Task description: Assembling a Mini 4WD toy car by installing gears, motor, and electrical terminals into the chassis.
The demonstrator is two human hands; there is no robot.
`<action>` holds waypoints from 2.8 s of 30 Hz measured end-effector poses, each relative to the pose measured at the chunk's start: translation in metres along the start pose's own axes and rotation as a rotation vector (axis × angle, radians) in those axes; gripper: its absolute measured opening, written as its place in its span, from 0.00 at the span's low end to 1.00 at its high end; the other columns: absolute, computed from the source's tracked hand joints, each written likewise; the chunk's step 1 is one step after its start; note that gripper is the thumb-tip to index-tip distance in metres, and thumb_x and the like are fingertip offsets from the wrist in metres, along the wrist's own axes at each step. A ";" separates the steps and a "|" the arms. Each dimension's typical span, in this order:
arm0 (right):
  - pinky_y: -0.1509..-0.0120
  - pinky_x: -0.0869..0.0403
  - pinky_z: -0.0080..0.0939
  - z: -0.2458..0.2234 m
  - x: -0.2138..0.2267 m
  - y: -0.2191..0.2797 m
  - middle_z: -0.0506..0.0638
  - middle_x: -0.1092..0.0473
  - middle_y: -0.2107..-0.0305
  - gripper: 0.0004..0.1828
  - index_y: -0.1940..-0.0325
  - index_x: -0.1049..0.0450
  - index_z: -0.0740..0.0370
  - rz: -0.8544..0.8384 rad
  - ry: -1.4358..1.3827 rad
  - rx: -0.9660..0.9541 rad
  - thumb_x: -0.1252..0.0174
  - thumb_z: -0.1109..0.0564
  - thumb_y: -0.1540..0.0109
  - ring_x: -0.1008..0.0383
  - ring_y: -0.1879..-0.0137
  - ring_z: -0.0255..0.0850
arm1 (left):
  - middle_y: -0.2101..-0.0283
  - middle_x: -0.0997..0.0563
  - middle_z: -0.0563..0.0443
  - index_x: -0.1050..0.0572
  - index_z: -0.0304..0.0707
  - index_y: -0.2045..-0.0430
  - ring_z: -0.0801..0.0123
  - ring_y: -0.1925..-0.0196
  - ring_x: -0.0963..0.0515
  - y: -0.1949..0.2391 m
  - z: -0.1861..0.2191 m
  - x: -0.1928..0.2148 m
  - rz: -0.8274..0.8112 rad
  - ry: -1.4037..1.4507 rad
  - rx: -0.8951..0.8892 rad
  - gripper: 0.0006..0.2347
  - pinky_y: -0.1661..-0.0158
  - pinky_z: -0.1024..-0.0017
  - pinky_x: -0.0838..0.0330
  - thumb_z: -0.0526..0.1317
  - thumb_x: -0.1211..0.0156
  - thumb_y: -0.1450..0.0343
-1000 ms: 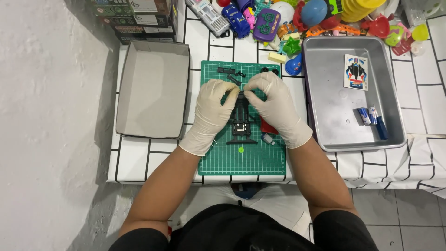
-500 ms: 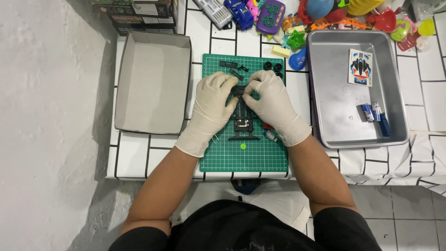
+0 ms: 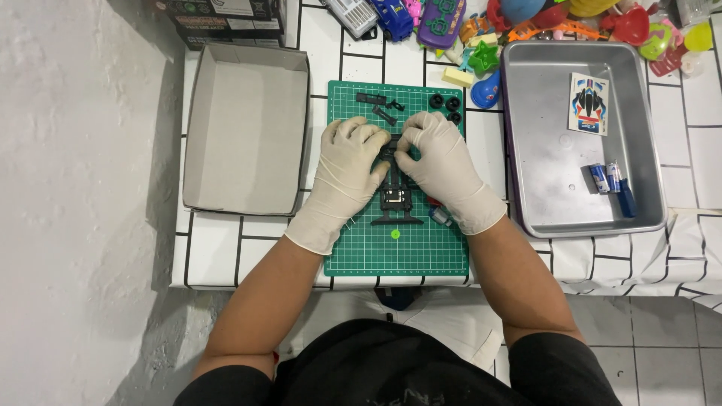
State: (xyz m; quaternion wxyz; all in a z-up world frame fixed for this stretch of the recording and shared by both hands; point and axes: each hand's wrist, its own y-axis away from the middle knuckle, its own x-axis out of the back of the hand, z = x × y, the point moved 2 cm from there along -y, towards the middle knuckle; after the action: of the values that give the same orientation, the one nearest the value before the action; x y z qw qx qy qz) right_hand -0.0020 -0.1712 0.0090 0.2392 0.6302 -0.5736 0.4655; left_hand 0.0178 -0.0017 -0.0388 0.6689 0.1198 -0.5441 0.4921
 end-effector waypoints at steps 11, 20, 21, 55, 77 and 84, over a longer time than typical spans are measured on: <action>0.48 0.31 0.45 0.004 -0.005 0.005 0.49 0.29 0.60 0.05 0.70 0.23 0.55 -0.029 0.213 0.041 0.32 0.58 0.44 0.28 0.46 0.48 | 0.55 0.25 0.62 0.23 0.57 0.63 0.67 0.37 0.35 0.000 -0.001 -0.003 -0.004 0.012 -0.015 0.07 0.33 0.50 0.53 0.47 0.34 0.32; 0.47 0.29 0.47 -0.001 0.004 0.006 0.50 0.27 0.59 0.05 0.68 0.24 0.55 -0.042 0.170 0.063 0.33 0.59 0.43 0.26 0.46 0.50 | 0.54 0.25 0.61 0.22 0.57 0.63 0.67 0.37 0.35 0.000 -0.001 -0.002 -0.002 0.020 -0.027 0.07 0.34 0.49 0.51 0.46 0.33 0.32; 0.47 0.29 0.48 0.000 0.004 0.006 0.51 0.27 0.59 0.05 0.68 0.24 0.55 -0.051 0.146 0.063 0.34 0.59 0.43 0.26 0.46 0.52 | 0.55 0.25 0.62 0.23 0.57 0.63 0.67 0.37 0.35 0.001 -0.002 -0.004 0.001 0.018 -0.033 0.07 0.34 0.49 0.51 0.47 0.34 0.32; 0.44 0.26 0.46 0.030 -0.008 -0.069 0.49 0.26 0.62 0.06 0.59 0.18 0.54 0.011 0.124 -0.108 0.34 0.60 0.41 0.24 0.49 0.48 | 0.64 0.30 0.52 0.24 0.41 0.62 0.60 0.50 0.29 -0.014 0.004 0.019 0.521 0.002 -0.003 0.07 0.40 0.50 0.41 0.35 0.33 0.30; 0.47 0.24 0.37 0.014 0.019 -0.007 0.53 0.21 0.59 0.11 0.53 0.20 0.62 -0.025 -0.857 -0.176 0.32 0.63 0.40 0.21 0.54 0.38 | 0.61 0.23 0.64 0.19 0.47 0.61 0.73 0.50 0.26 -0.015 0.019 0.028 0.470 0.649 0.007 0.07 0.42 0.73 0.32 0.37 0.32 0.30; 0.48 0.26 0.37 -0.005 0.022 -0.006 0.49 0.24 0.66 0.07 0.62 0.19 0.61 0.189 -0.700 -0.026 0.28 0.65 0.42 0.25 0.58 0.38 | 0.60 0.21 0.57 0.20 0.44 0.66 0.69 0.48 0.23 -0.012 0.034 0.039 0.435 0.937 0.253 0.03 0.40 0.69 0.33 0.35 0.33 0.30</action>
State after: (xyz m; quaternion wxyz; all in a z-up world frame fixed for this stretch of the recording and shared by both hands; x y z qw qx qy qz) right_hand -0.0003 -0.1767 0.0315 -0.0075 0.6925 -0.6822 0.2343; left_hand 0.0038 -0.0107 0.0111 0.7031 -0.1488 -0.1354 0.6820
